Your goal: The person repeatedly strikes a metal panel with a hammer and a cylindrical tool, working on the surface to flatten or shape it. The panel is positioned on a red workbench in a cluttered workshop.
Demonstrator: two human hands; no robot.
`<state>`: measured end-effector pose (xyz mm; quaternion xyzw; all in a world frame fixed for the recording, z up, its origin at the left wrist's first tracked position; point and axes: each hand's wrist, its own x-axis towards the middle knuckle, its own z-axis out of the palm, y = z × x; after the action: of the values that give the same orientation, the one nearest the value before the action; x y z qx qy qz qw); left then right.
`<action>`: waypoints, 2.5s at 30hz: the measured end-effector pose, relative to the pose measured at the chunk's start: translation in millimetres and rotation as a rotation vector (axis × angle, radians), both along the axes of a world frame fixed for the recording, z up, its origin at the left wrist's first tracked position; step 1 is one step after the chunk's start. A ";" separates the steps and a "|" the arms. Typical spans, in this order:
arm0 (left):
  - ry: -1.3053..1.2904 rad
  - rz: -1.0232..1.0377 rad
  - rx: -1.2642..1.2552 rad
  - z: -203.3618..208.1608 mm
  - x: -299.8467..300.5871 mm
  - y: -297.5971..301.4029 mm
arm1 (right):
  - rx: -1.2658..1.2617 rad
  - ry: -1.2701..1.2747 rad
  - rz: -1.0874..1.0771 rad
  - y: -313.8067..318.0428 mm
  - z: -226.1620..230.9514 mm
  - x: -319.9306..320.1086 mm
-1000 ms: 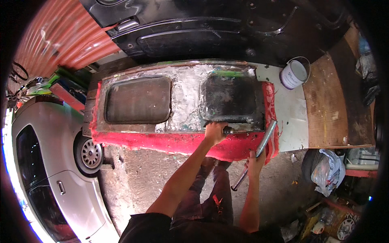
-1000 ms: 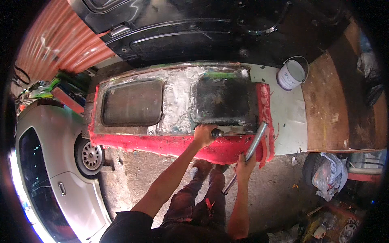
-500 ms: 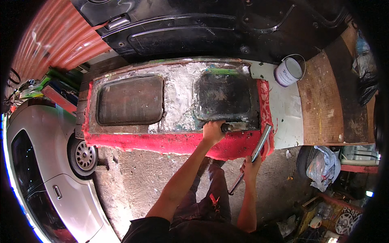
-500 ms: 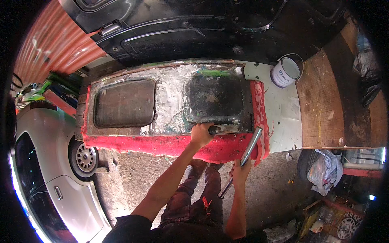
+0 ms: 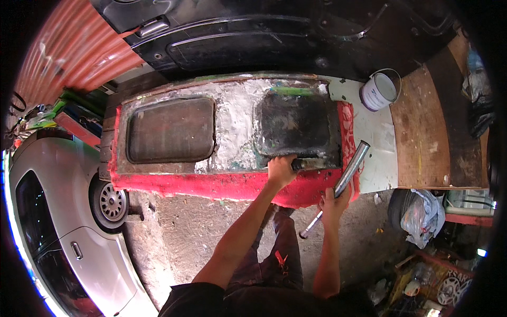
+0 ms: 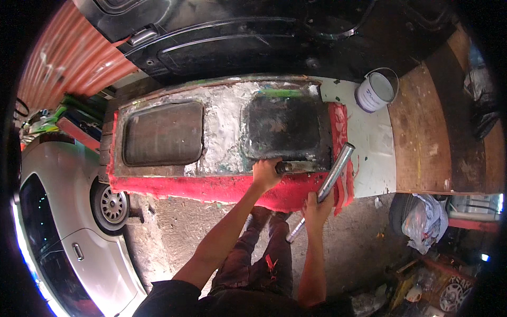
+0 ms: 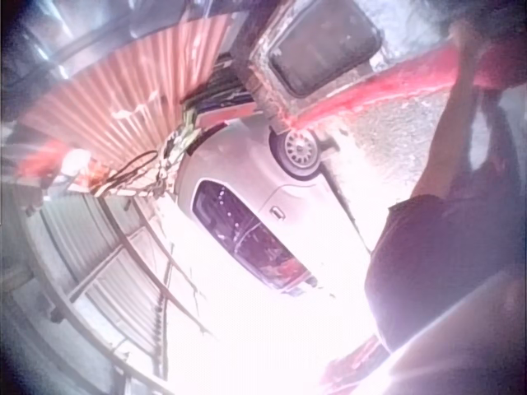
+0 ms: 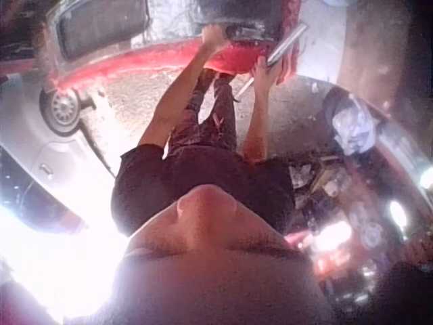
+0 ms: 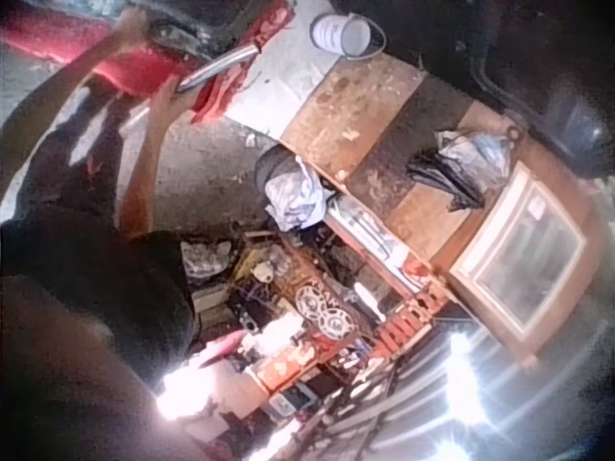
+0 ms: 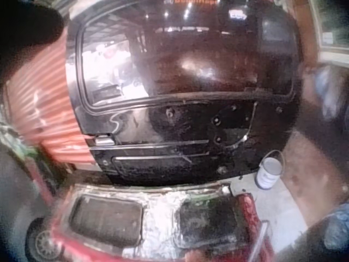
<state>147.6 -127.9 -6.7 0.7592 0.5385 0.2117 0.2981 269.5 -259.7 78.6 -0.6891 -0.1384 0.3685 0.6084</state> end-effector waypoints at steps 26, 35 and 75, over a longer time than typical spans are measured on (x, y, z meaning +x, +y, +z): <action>0.026 -0.013 0.011 -1.5 -12.1 2.7 | 0.063 -0.012 -0.080 9.3 34.5 33.9; 0.017 -0.041 -0.014 10.5 2.5 -0.4 | -0.100 0.077 -0.008 -18.0 3.0 10.9; 0.019 -0.006 0.102 -9.8 -27.4 1.3 | -0.097 -0.825 0.630 -15.7 -56.0 -7.7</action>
<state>120.2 -126.7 -16.5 0.7771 0.5274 0.2309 0.2544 261.7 -275.5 22.6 -0.7294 -0.5500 0.2373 0.3303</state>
